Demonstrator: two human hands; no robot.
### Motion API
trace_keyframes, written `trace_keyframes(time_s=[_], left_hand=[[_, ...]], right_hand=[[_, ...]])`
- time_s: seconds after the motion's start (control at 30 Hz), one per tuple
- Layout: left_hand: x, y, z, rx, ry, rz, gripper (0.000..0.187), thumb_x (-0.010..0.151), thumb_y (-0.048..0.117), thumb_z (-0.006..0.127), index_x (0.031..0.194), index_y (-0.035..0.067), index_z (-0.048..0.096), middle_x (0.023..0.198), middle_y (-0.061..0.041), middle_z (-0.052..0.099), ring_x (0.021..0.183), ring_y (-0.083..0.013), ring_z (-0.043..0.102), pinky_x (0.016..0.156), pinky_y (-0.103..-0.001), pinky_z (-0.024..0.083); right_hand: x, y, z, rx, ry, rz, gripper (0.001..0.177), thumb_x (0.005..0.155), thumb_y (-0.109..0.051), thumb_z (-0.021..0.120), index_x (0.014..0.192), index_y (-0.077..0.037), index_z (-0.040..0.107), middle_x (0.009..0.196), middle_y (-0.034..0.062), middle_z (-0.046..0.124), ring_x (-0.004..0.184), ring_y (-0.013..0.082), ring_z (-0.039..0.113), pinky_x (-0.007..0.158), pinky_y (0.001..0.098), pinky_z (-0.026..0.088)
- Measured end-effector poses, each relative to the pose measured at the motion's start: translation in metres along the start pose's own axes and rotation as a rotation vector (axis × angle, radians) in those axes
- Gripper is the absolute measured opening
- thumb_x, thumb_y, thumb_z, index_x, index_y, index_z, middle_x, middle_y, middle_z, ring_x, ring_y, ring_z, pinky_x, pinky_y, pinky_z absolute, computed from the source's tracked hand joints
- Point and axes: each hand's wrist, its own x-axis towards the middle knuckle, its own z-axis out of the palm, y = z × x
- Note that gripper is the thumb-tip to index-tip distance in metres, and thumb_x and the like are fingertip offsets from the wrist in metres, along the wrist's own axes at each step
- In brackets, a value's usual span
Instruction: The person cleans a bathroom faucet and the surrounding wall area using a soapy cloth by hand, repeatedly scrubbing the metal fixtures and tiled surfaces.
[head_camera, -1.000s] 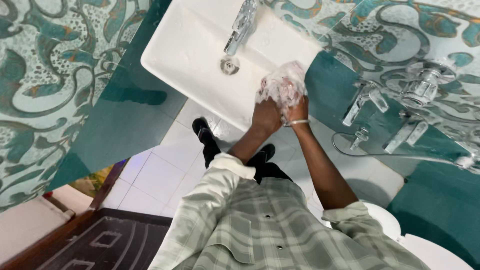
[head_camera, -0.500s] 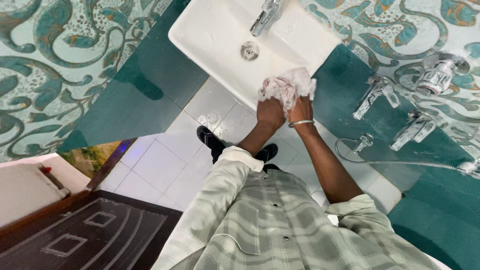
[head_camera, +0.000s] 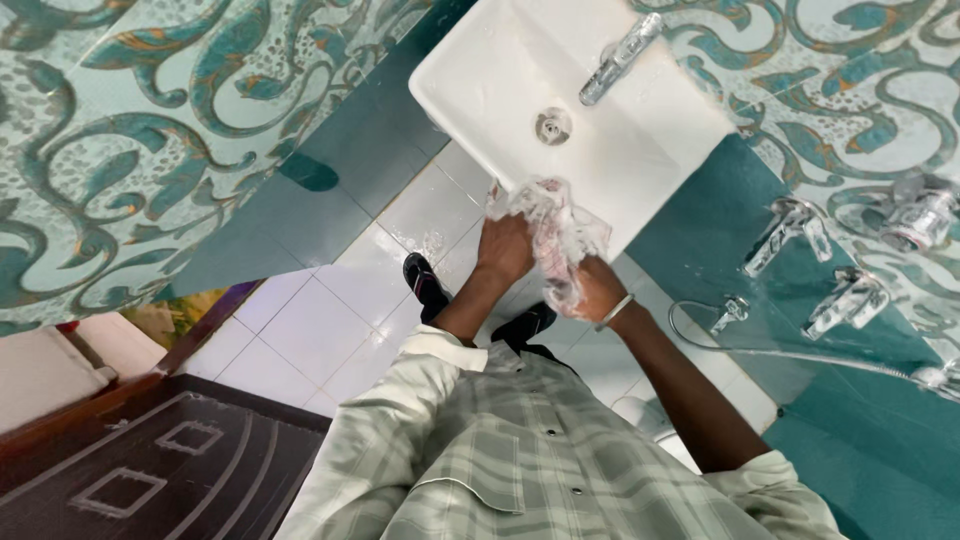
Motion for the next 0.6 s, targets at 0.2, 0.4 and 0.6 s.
trace_keyframes(time_s=[0.2,0.4,0.6], left_hand=[[0.015,-0.062,-0.013,0.187,-0.139,0.070,0.025,0.095,0.014,0.059,0.116,0.005,0.071,0.119,-0.016,0.068,0.116,-0.0306,0.061,0.133,-0.055,0.019],[-0.016,-0.037,-0.040,-0.618,0.257,-0.033,0.072,0.093,0.026,0.062,0.152,-0.008,0.036,0.141,-0.024,0.057,0.133,-0.0380,0.053,0.125,-0.053,0.025],[0.019,0.016,-0.058,-1.033,0.505,-0.198,0.066,0.093,0.034,0.068,0.145,0.000,0.047,0.145,-0.029,0.050,0.133,-0.0445,0.048,0.109,-0.049,0.039]], right_hand=[[0.107,0.031,0.049,-0.079,0.074,0.186,0.033,0.074,-0.021,0.079,0.087,0.006,0.066,0.088,0.0266,0.066,0.085,0.0418,0.065,0.080,0.0507,0.053],[0.160,0.022,0.074,-0.143,0.059,0.244,0.036,0.069,-0.022,0.082,0.090,0.004,0.068,0.097,0.0242,0.067,0.095,0.0400,0.066,0.085,0.0467,0.055],[0.135,0.004,0.089,-0.227,0.180,0.294,0.033,0.078,-0.026,0.074,0.098,0.000,0.070,0.098,0.0218,0.070,0.089,0.0378,0.068,0.076,0.0466,0.057]])
